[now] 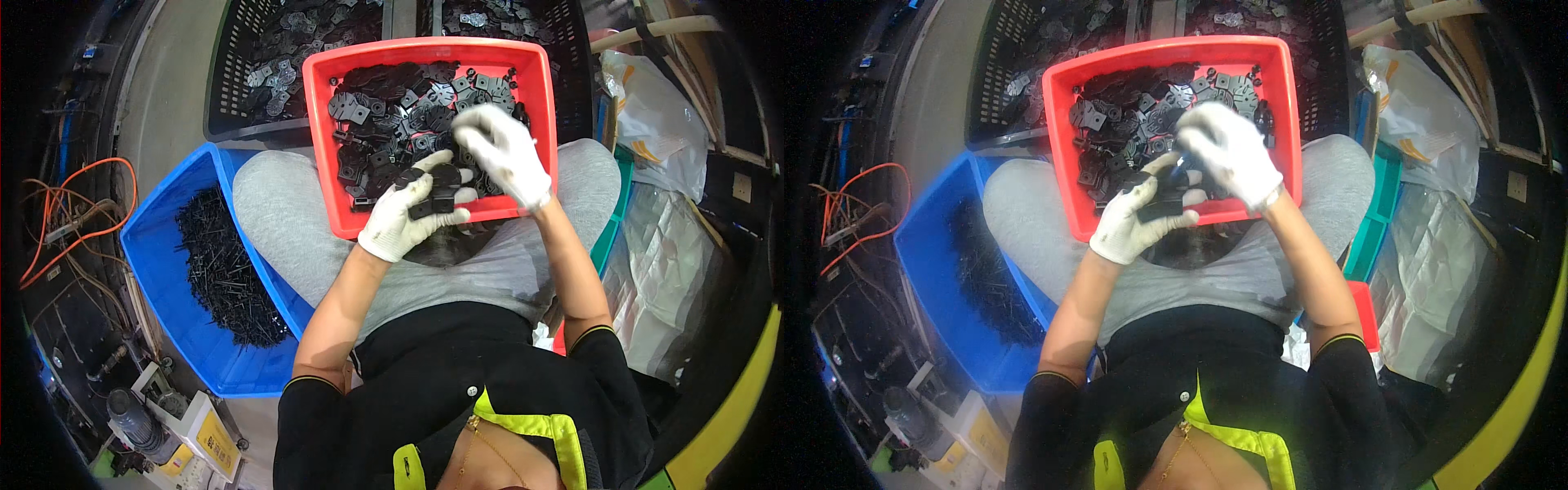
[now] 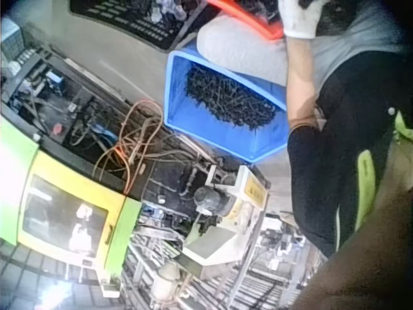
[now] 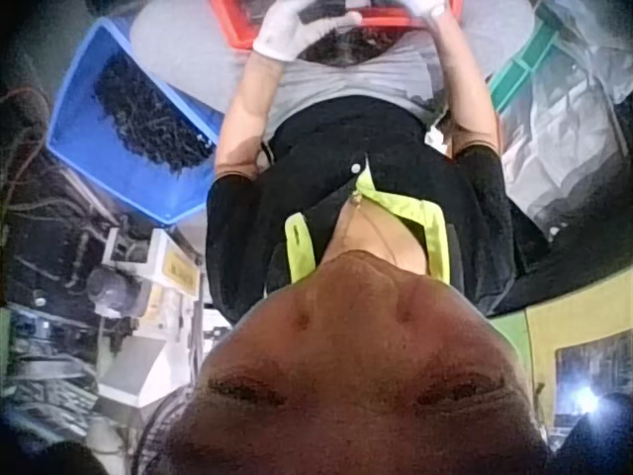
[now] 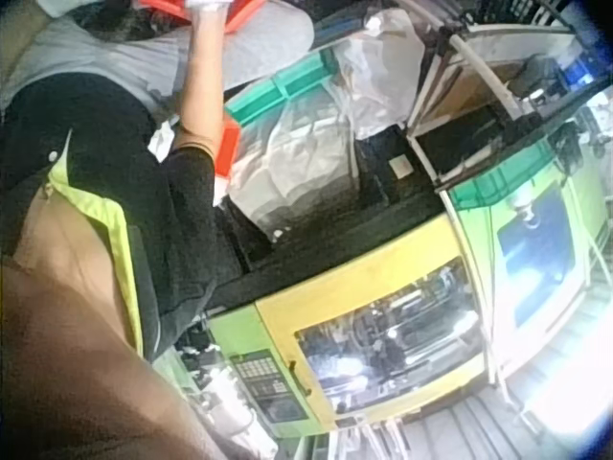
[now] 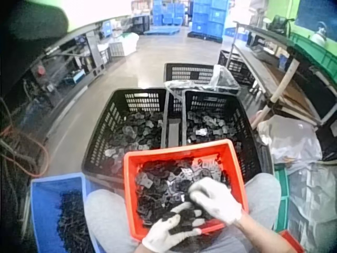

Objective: Sorting and inspecting small black plastic components in an industrial environment.

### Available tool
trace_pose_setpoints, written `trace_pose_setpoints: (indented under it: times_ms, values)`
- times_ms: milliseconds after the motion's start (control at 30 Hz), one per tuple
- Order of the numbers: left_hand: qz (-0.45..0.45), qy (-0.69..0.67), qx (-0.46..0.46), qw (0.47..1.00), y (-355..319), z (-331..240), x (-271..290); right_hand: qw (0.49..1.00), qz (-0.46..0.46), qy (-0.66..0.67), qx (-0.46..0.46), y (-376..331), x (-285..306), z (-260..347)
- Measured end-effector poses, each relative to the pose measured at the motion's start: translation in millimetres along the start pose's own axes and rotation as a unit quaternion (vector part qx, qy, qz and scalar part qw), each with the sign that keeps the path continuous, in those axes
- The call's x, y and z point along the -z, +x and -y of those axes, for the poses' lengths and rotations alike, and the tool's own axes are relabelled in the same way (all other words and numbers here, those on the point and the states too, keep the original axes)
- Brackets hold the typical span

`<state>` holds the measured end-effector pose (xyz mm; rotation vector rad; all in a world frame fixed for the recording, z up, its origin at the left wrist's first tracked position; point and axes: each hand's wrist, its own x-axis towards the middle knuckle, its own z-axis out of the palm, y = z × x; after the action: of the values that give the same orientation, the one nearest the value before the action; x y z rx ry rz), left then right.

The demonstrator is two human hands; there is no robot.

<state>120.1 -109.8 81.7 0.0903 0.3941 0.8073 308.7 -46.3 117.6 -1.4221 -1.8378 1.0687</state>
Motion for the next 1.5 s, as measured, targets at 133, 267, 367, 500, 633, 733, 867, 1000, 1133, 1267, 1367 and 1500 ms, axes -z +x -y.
trace_pose_setpoints:
  times_ms: [133,267,367,500,633,733,867,1000,1133,1267,1367,1500]
  values:
    - [0.023,-0.062,-0.032,0.997,11,3,9,0.951,-0.035,-0.298,0.068,35,-13,-44]
    - [0.027,-0.086,-0.07,0.993,14,0,10,0.937,0.023,-0.342,0.061,42,-25,-46]
    - [0.022,-0.108,-0.097,0.989,18,1,14,0.965,-0.037,-0.24,0.095,40,-17,-49]
    - [-0.015,-0.089,-0.115,0.989,14,2,12,0.98,-0.145,0.111,-0.084,19,-3,-18]
    - [-0.003,-0.11,-0.073,0.991,11,2,9,0.959,0.031,0.221,-0.176,-16,-16,9]
    - [0.008,-0.125,-0.061,0.99,8,2,6,0.994,-0.107,0.016,-0.026,-11,-20,-14]
    - [-0.004,-0.14,-0.082,0.987,10,3,9,0.981,-0.089,-0.169,0.026,23,-17,-36]
    - [-0.026,-0.117,-0.132,0.984,12,4,9,0.921,-0.018,-0.35,0.17,46,-40,-54]
    - [-0.043,-0.139,-0.154,0.977,11,2,14,0.912,0.044,-0.395,0.097,55,-46,-42]
    - [-0.051,-0.153,-0.167,0.973,13,2,14,0.91,-0.001,-0.406,0.087,50,-46,-47]
    - [-0.076,-0.152,-0.17,0.971,13,0,11,0.908,-0.01,-0.413,0.072,50,-49,-49]
    - [-0.06,-0.168,-0.185,0.966,14,2,16,0.889,-0.025,-0.45,0.082,47,-47,-44]
